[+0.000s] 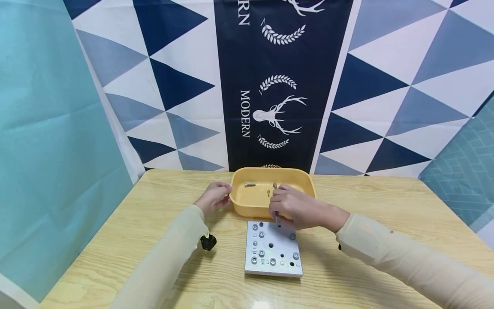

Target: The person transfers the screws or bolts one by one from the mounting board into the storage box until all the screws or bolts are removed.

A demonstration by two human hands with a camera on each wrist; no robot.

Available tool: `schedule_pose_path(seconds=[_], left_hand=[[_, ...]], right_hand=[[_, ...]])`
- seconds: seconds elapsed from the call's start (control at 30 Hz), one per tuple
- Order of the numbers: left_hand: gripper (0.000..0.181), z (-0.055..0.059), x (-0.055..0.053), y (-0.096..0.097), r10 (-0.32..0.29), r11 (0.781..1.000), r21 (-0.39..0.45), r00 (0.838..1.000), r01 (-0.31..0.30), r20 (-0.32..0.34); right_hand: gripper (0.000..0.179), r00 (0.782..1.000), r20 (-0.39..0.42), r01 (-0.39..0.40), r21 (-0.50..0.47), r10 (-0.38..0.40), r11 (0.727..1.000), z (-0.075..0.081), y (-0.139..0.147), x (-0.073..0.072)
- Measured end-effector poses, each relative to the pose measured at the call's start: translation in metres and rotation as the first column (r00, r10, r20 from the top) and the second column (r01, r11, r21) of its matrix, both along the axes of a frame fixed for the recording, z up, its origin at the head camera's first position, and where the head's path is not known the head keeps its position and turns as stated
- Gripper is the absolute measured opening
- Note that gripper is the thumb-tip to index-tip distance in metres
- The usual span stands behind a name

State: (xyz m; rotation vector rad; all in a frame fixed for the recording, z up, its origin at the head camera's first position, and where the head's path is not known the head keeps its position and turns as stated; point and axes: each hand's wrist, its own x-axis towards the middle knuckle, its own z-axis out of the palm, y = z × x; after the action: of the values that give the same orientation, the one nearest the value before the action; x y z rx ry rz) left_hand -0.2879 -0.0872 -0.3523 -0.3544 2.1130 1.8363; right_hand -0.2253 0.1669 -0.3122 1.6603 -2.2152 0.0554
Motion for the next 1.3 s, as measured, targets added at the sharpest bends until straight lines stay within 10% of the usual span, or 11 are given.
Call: schedule_pose_path(seconds=[1.3], left_hand=[[0.011, -0.002, -0.001, -0.002, 0.007, 1.000, 0.018, 1.000, -0.007, -0.010]], right_hand=[[0.013, 0.995, 0.039, 0.088, 0.092, -0.092, 0.992, 0.031, -0.011, -0.043]])
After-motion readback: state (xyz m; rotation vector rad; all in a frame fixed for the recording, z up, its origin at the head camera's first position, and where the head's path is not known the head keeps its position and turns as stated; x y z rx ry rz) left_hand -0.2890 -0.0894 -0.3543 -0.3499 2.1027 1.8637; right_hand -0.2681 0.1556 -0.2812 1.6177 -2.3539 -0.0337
